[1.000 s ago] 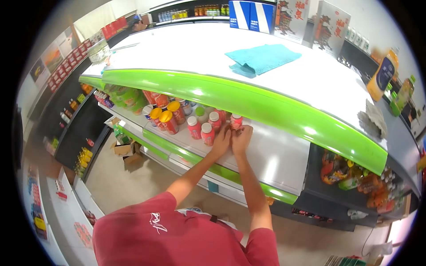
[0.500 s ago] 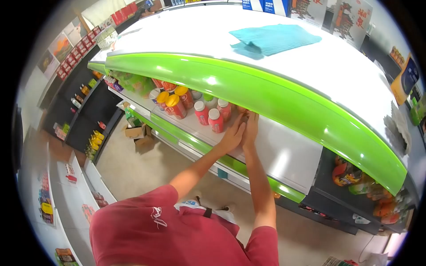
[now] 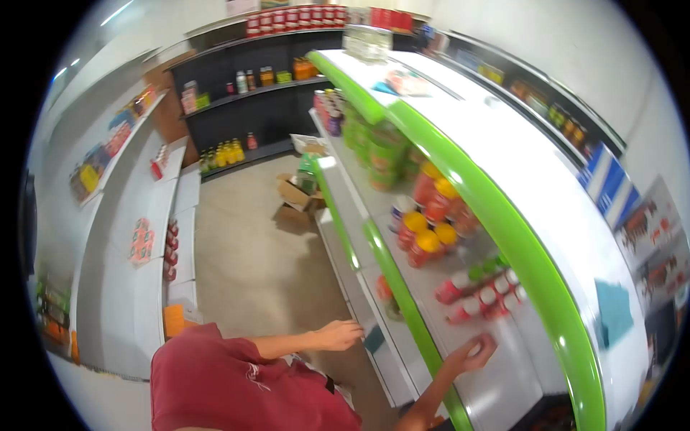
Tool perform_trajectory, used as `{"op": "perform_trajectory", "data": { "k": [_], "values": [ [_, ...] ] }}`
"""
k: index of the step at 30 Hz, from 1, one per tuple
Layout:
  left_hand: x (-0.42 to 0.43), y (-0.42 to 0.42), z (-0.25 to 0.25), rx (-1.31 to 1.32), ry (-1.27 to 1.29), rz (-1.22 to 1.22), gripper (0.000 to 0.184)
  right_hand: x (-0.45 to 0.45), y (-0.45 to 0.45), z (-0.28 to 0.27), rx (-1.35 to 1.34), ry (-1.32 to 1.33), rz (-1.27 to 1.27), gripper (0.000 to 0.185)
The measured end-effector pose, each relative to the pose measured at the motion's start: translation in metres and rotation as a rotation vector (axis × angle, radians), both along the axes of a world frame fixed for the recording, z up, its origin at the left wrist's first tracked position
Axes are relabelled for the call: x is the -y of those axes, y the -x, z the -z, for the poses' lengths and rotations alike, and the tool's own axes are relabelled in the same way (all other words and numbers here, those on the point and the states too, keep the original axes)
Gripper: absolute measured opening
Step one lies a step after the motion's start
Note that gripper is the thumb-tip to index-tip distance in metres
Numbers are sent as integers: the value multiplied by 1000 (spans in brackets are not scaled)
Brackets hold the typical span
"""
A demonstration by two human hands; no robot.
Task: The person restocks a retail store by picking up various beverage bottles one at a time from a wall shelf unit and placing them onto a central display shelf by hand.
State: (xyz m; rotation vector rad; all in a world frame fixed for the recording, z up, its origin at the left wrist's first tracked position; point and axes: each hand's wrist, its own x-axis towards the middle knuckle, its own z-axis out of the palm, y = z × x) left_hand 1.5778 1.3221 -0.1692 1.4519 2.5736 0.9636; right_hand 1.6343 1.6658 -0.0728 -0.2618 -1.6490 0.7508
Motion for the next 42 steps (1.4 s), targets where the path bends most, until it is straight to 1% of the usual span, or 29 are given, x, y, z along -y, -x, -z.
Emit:
{"op": "perform_trajectory", "data": {
  "k": [1, 2, 3, 4, 5, 6, 7, 8, 9, 10, 11, 12, 13, 16, 20, 22, 23, 26, 27, 28, 29, 30, 31, 33, 34, 36, 39, 41, 42],
  "values": [
    [36, 7, 33, 51, 82, -105, 28, 35, -3, 8, 0, 62, -99, 18],
    [75, 13, 69, 109, 33, -287, 29, 86, -2, 9, 30, 88, -220, 25],
    [115, 23, 105, 218, 203, -429, 29, 130, 12, 20, -24, 9, -391, 25],
    [158, 27, 158, 282, 301, -617, 26, 180, 16, 30, 193, -16, -346, 17],
    [202, 31, 213, 509, 425, -781, 28, 217, 27, 44, 418, 28, -564, 12],
    [248, 39, 265, 816, 521, -842, 30, 258, 40, 57, 679, 83, -706, 15],
    [277, 12, 240, 549, 283, -1018, 29, 277, 55, 98, 870, -89, -827, 22],
    [309, 6, 244, 601, 366, -979, 25, 291, 67, 161, 1055, -99, -972, 28],
    [332, -4, 269, 667, 443, -940, 23, 286, 74, 264, 1205, -78, -1168, 35],
    [348, -8, 284, 704, 582, -796, 22, 279, 71, 346, 1553, 236, -1341, 41],
    [370, -11, 289, 739, 717, -654, 22, 267, 60, 375, 1989, 463, -1249, 45],
    [401, -14, 289, 767, 851, -514, 21, 259, 49, 389, 2202, 544, -1155, 44],
    [424, -29, 291, 351, 842, -377, 19, 251, 38, 393, 2245, 506, -1097, 43],
    [532, -72, 280, 863, 340, -983, 25, 263, 43, 382, 2214, 235, -1045, 40],
    [542, -96, 283, 1424, -559, -1540, 34, 271, 62, 369, 2128, -76, -1047, 36],
    [572, -114, 294, 1343, -187, -1239, 21, 275, 78, 372, 2067, -208, -1084, 34],
    [589, -118, 287, 1291, 3, -1076, 22, 278, 87, 378, 2024, -282, -1109, 33],
    [603, -71, 288, 1079, 551, -1370, 28, 299, 130, 415, 1785, -657, -1227, 30],
    [610, -32, 281, 1221, 446, -1388, 28, 315, 151, 438, 1644, -804, -1260, 30],
    [606, 4, 277, 1029, 233, -1424, 26, 343, 178, 465, 1539, -853, -1280, 29],
    [605, 32, 291, 840, 26, -1435, 30, 370, 200, 484, 1409, -907, -1269, 28],
    [588, 63, 270, 1132, -549, -1526, 25, 428, 230, 441, 1871, 113, -1321, 29],
    [578, 89, 251, 1140, -781, -1351, 35, 487, 260, 394, 1820, 1181, -863, 30],
    [544, 124, 244, 958, -778, -1214, 46, 550, 310, 376, 1891, 448, -1198, 29],
    [529, 136, 248, 869, -771, -1137, 49, 577, 335, 375, 1880, 409, -1269, 29],
    [510, 145, 230, 798, -646, -1002, 43, 624, 374, 381, 1850, 345, -1413, 28],
    [567, 140, 239, 986, -169, -1048, 29, 661, 422, 376, 1752, 540, -1543, 28],
    [617, 123, 277, 810, 124, -1464, 27, 655, 451, 413, 1701, 716, -1460, 30],
    [652, 118, 272, 939, 476, -1216, 23, 645, 463, 409, 1774, 768, -1364, 33]
  ]
}}
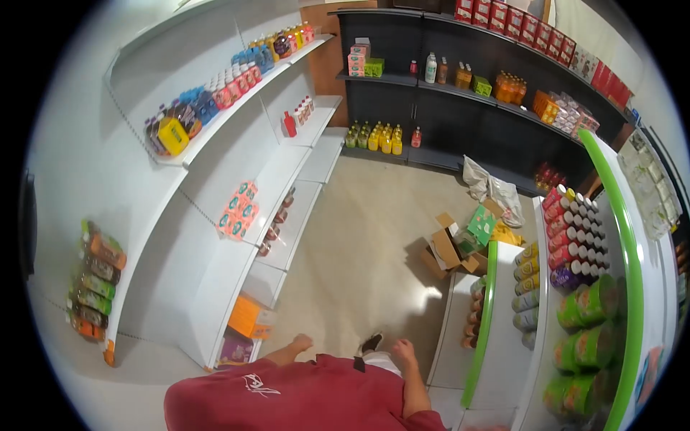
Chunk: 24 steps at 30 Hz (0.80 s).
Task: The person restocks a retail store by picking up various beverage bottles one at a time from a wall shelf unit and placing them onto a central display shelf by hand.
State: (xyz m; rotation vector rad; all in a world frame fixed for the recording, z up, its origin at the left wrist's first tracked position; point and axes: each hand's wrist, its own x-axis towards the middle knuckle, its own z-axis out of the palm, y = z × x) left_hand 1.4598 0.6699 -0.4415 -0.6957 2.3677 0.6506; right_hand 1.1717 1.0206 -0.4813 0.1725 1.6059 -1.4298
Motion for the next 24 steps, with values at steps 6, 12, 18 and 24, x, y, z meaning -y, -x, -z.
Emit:
{"op": "perform_trajectory", "data": {
  "k": [6, 12, 18, 24],
  "values": [
    [102, 34, -26, -50, 138, 168, 20, -59, 44, 12, 131, -523, 29, 38],
    [90, 106, -20, -322, -94, -581, 21, -39, 102, 42, 215, -513, -61, 33],
    [120, 165, 1, -139, 3, -333, 20, 73, 208, -8, 98, -564, -276, 33],
    [206, 223, 13, -198, -477, -997, 24, 121, 335, 92, 40, -138, -643, 42]
  ]
}}
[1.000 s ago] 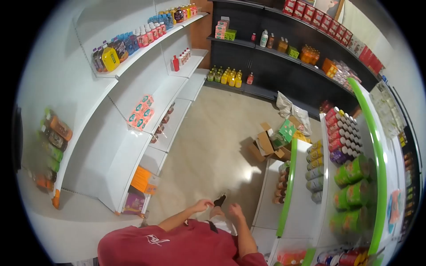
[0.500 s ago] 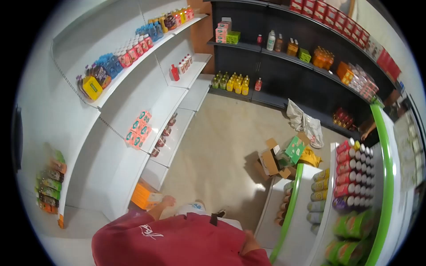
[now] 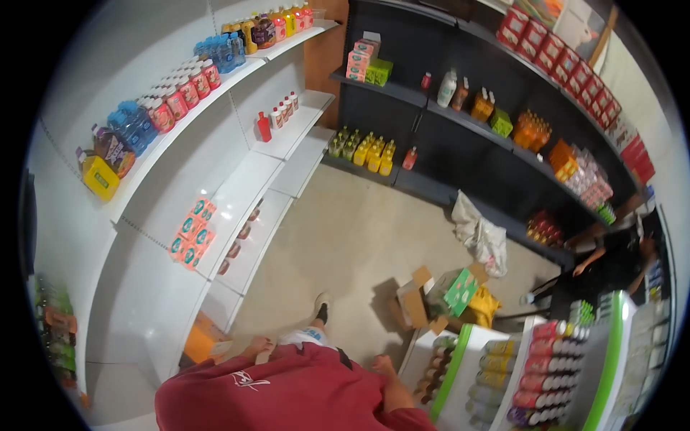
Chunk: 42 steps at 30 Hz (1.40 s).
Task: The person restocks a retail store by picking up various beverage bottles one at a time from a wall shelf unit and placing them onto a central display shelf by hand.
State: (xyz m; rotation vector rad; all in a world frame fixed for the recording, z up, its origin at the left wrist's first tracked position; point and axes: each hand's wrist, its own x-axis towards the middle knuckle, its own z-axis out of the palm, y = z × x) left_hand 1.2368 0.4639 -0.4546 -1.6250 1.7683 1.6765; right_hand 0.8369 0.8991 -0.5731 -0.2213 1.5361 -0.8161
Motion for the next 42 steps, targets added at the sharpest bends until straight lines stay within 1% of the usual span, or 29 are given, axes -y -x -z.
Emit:
{"op": "perform_trajectory", "data": {
  "k": [1, 2, 3, 4, 6, 8, 9, 10, 11, 12, 14, 15, 18, 19, 20, 21, 22, 24, 26, 28, 31, 33, 34, 36, 37, 38, 39, 40, 42],
  "values": [
    [15, 21, 2, -26, -126, -271, 26, 17, 21, 5, 175, 59, 81, 39],
    [32, 43, 4, -43, -181, -428, 28, 35, 40, 7, 360, 102, 165, 36],
    [49, 74, 0, -17, -160, -490, 27, 53, 60, 9, 541, 127, 240, 33],
    [65, 95, -10, 18, -133, -550, 25, 71, 84, 1, 388, 132, 222, 31],
    [105, 137, 9, -147, -190, -532, 21, 133, 126, -19, -2, 51, 236, 28],
    [144, 190, 12, 174, 482, 349, 16, 193, 154, -30, -188, 46, 292, 26],
    [160, 216, 9, 135, 587, 581, 15, 220, 167, -18, -250, 71, 328, 25],
    [172, 240, 3, 87, 686, 815, 16, 253, 169, -72, -255, -2, 413, 21],
    [181, 261, 4, 23, 540, 665, 15, 288, 171, -127, -261, -71, 504, 18],
    [188, 278, 1, -17, 391, 516, 14, 301, 174, -138, -270, -25, 476, 19],
    [199, 317, -14, -75, 122, 197, 14, 321, 194, -133, -294, 75, 425, 21],
    [210, 339, -22, -102, -8, 37, 14, 320, 210, -106, -373, 116, 389, 21],
    [234, 392, 1, -30, -119, 256, 15, 295, 244, -69, -127, 116, 703, 19],
    [240, 404, 6, 2, 32, 655, 16, 286, 249, -65, -159, 63, 657, 19],
    [242, 414, 14, -43, 130, 818, 15, 280, 254, -68, -245, -7, 538, 19],
    [243, 421, 23, -135, 203, 885, 15, 276, 258, -73, -352, -65, 373, 20],
    [244, 426, 27, -251, 244, 901, 15, 276, 263, -76, -471, -104, 192, 20],
    [255, 442, 7, -380, 242, 839, 14, 276, 276, -82, -650, -126, -107, 21],
    [276, 467, 12, -401, 155, 609, 14, 281, 301, -86, -685, -121, -199, 21],
    [301, 499, 7, -317, -43, 221, 15, 292, 334, -94, -732, -108, -264, 22],
    [336, 548, -16, -159, -343, -345, 17, 316, 397, -93, -843, -35, -324, 23],
    [372, 606, -8, 79, 58, 484, 17, 337, 445, -89, -990, 56, -393, 24],
    [387, 631, -2, 198, 258, 890, 18, 350, 471, -84, -1038, 98, -385, 24],
    [401, 685, 7, 113, 689, 1065, 20, 379, 523, -72, -1096, 184, -340, 25],
    [408, 723, 0, 155, 393, 781, 20, 399, 549, -70, -674, 66, -16, 29],
    [408, 761, -17, 226, 536, 1006, 19, 419, 574, -68, -336, -66, 395, 32],
    [397, 790, -42, 0, 242, 450, 20, 435, 598, -64, -218, -71, 425, 36],
    [392, 819, -61, -222, -45, -112, 23, 456, 620, -81, -159, -120, 453, 36],
    [397, 864, -74, -326, -126, -51, 26, 482, 653, -96, -190, -75, 447, 36]
  ]
}}
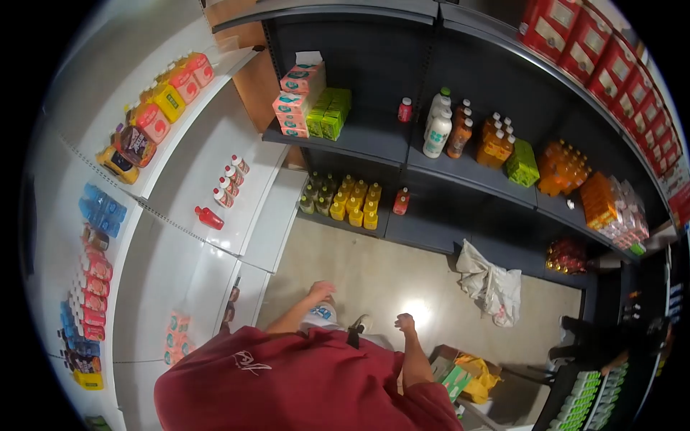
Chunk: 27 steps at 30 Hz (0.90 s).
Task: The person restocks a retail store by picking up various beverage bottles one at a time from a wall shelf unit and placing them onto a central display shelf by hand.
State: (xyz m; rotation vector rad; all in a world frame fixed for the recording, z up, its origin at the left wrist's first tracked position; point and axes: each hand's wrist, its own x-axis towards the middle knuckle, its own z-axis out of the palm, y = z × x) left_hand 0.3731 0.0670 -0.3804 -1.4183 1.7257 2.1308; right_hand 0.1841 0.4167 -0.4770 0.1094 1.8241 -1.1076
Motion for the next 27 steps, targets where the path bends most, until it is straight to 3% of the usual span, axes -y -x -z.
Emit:
{"op": "perform_trajectory", "data": {
  "k": [3, 6, 7, 8, 9, 10, 11, 13, 15, 18, 20, 22, 24, 25, 27],
  "values": [
    [1, 43, -20, -116, -297, -108, 27, 35, 32, 18, 34, -15, -4, 33],
    [25, 68, -11, -117, -397, -40, 28, 45, 42, 110, -355, -1, -516, 28],
    [40, 78, -4, -77, -412, -109, 27, 71, 34, 50, -105, -49, -195, 13],
    [63, 84, 10, -39, -424, -175, 26, 61, 32, 100, -326, 105, -434, 17],
    [86, 90, 17, -1, -436, -240, 25, 65, 35, 120, -771, 369, -805, 15],
    [106, 97, 16, -18, -327, -220, 23, 83, 38, 103, -1342, 623, -991, 15],
    [131, 108, 14, -7, -310, -227, 22, 80, 42, 77, -1042, 63, -1004, 18],
    [167, 129, 10, -9, -335, -116, 22, 111, 55, -2, -901, -320, -1099, 25],
    [211, 151, -38, -36, -395, 132, 21, 149, 76, -35, -839, -455, -1175, 32],
    [246, 206, -33, -154, -474, 331, 18, 178, 131, 42, -730, -230, -1344, 36],
    [260, 241, -79, -181, -337, 567, 19, 240, 162, -26, -679, -297, -1288, 35],
    [278, 286, -102, -266, -241, 682, 19, 302, 178, -67, -557, -201, -501, 30],
    [285, 325, -100, -388, -223, 673, 20, 365, 207, -106, -634, 69, -372, 28],
    [288, 341, -131, -368, -177, 599, 26, 392, 224, -131, -568, 199, -307, 27],
    [300, 379, -139, -457, -157, 537, 31, 437, 253, -175, -508, 387, -187, 25]
  ]
}}
